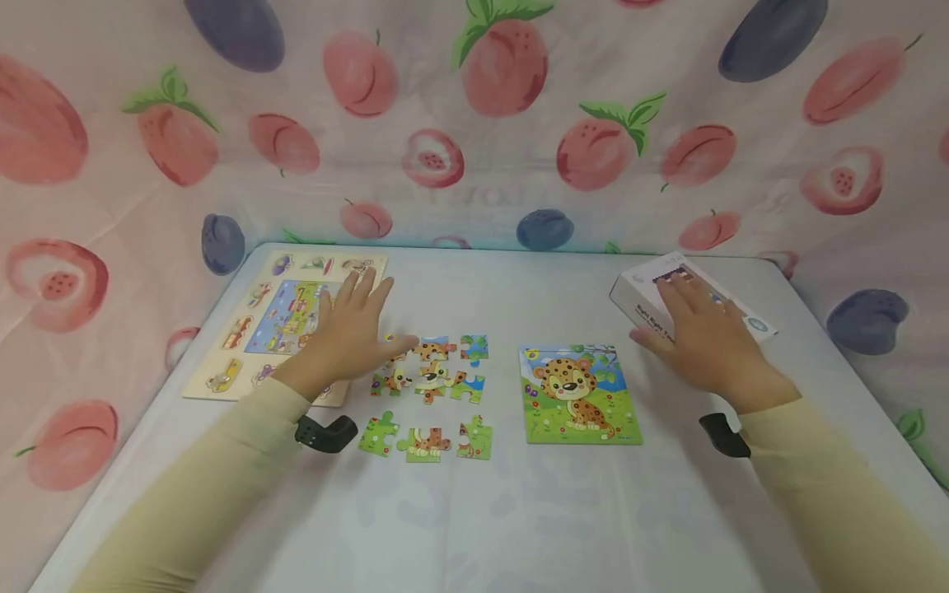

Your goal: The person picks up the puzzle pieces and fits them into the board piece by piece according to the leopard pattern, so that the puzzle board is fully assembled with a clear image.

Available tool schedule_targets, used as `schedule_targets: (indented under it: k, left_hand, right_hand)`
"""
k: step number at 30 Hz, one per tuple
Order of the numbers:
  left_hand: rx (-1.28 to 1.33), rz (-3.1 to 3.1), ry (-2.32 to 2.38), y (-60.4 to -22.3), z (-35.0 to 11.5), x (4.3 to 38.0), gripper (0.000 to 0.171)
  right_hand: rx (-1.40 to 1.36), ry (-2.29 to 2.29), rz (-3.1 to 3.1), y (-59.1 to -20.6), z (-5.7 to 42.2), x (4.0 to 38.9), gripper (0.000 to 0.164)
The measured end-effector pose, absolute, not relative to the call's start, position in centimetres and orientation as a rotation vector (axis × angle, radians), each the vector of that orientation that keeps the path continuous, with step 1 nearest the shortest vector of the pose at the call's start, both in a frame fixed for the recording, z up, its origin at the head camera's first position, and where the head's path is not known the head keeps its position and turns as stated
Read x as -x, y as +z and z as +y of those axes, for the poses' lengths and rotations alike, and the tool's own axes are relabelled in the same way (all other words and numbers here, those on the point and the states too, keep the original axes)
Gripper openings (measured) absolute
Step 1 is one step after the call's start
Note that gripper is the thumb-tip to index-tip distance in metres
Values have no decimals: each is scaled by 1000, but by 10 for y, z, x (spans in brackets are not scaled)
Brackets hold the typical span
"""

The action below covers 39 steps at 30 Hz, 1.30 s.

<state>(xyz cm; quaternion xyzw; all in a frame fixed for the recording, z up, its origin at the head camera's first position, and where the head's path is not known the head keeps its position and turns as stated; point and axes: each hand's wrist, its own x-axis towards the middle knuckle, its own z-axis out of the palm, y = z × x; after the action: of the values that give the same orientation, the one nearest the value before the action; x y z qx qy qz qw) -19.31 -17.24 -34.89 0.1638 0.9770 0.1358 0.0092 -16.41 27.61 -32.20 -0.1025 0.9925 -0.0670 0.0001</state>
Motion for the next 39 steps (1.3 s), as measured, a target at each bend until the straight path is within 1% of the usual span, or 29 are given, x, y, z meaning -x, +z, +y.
schedule_targets:
  k: [6,10,15,21,26,31,39]
  left_hand:
    - [-609,3042,542,-359,-161,190,98]
    - [-692,3037,628,-365,-154,189,95]
    - [-716,2960,747,-370,-144,189,88]
    - [-673,2852,803,-375,-131,190,76]
    - [-640,2816,803,-384,-121,192,68]
    - [-658,2778,835,-390,-112,196,63]
    - [-680,2752,773,-400,-101,208,62]
  right_hand:
    - [357,-369,3105,-329,276,157,95]
    - [360,-479,3070,-334,275,153,94]
    - [312,-532,2999,-340,273,149,87]
    - [302,-572,2925,-350,272,145,74]
    - [308,-568,2880,-361,273,144,70]
    - [324,-572,2858,-370,273,142,66]
    - [355,-598,2810,-389,274,136,63]
